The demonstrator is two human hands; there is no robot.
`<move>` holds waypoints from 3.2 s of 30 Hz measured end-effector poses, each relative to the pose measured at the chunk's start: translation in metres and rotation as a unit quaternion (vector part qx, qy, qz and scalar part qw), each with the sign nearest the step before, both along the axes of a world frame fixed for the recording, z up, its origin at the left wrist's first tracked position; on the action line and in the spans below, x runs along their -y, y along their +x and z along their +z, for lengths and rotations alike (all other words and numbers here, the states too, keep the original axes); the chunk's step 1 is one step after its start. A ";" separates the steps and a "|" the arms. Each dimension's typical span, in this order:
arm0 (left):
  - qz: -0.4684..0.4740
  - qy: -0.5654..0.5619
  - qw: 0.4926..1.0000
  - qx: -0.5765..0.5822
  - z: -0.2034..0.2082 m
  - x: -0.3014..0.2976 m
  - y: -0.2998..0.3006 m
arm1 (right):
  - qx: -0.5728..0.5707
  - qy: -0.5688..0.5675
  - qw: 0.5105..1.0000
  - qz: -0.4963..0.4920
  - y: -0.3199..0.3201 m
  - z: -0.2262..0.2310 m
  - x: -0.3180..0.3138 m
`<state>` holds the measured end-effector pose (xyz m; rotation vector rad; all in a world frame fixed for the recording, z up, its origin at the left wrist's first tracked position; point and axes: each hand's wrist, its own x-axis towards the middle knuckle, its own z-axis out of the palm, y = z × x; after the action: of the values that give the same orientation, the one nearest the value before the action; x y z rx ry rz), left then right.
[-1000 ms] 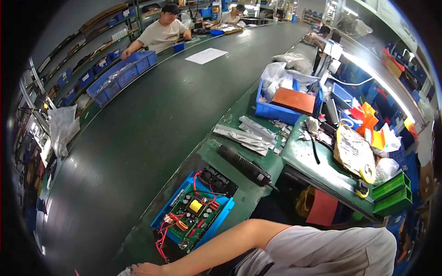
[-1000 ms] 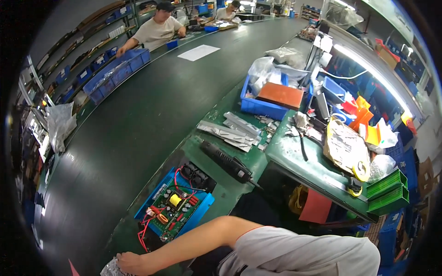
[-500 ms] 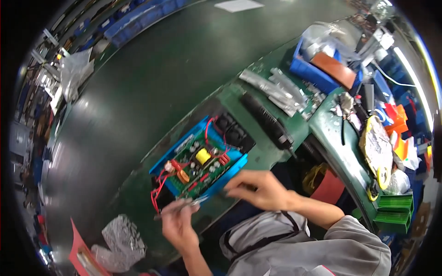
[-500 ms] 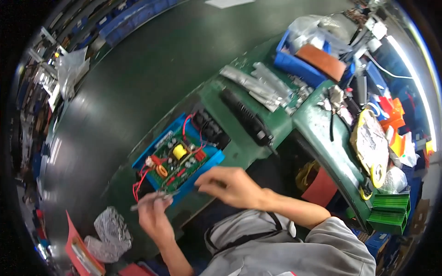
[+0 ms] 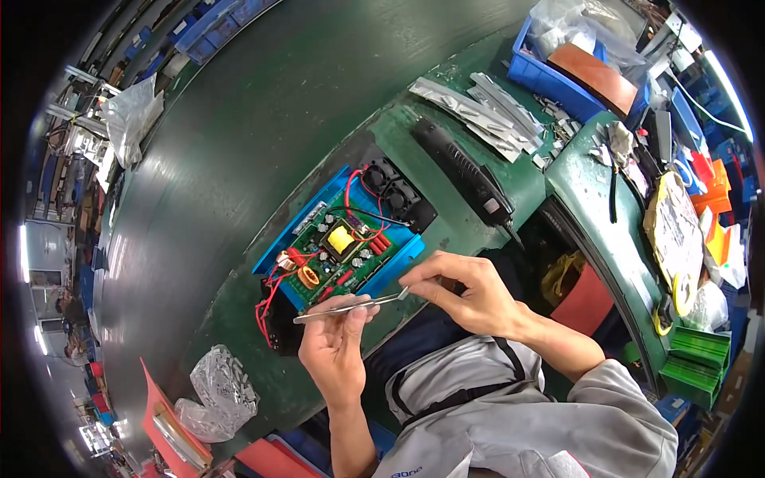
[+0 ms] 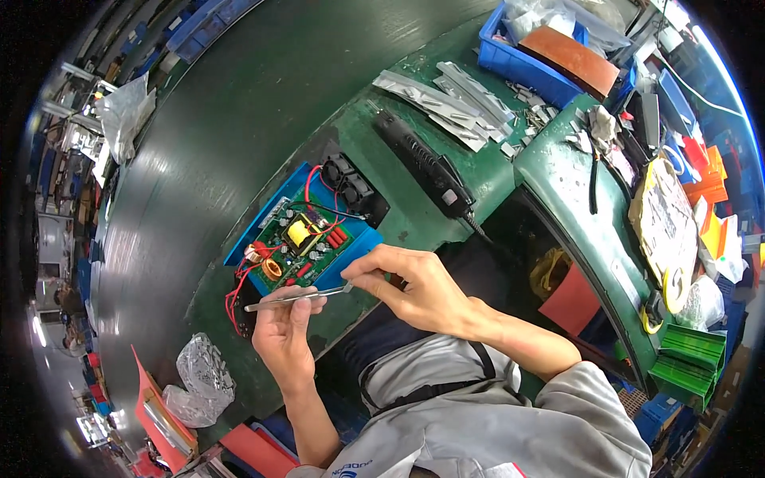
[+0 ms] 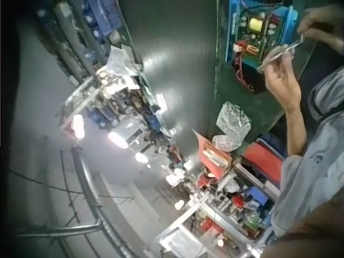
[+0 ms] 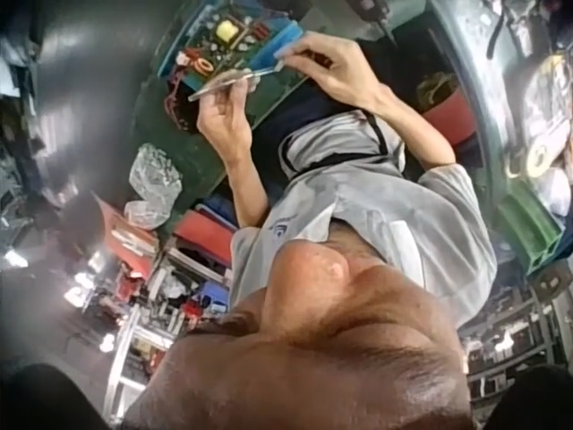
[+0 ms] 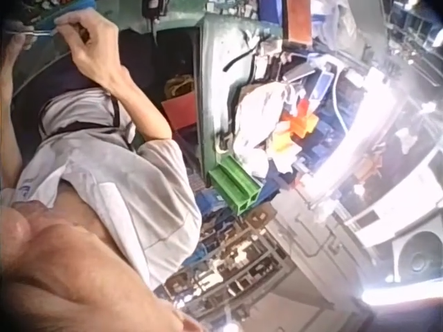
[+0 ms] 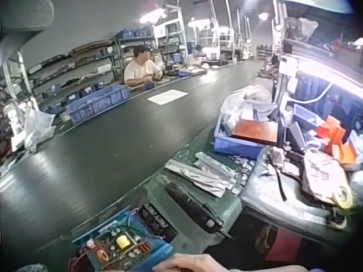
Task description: Assembling a circuit board into a chassis, connecting internal wiring, and securing components with an electric screwdriver.
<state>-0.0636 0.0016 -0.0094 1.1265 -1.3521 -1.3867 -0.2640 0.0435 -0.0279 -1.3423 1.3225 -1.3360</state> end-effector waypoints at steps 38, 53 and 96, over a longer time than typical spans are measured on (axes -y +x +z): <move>0.013 -0.324 0.906 0.271 -0.048 0.039 0.012 | 0.128 0.370 0.918 -0.058 -0.044 -0.057 -0.115; 0.047 -0.348 0.869 0.348 -0.061 0.040 -0.004 | 0.030 0.196 0.980 -0.022 0.019 -0.089 -0.123; -0.020 -0.342 0.891 0.298 -0.050 0.049 0.005 | 0.647 0.427 0.608 0.173 -0.011 -0.068 -0.108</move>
<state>-0.0581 -0.0471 -0.0589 1.0505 -2.0861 -0.4727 -0.2747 0.1517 -0.0958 0.2080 0.3945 -0.7691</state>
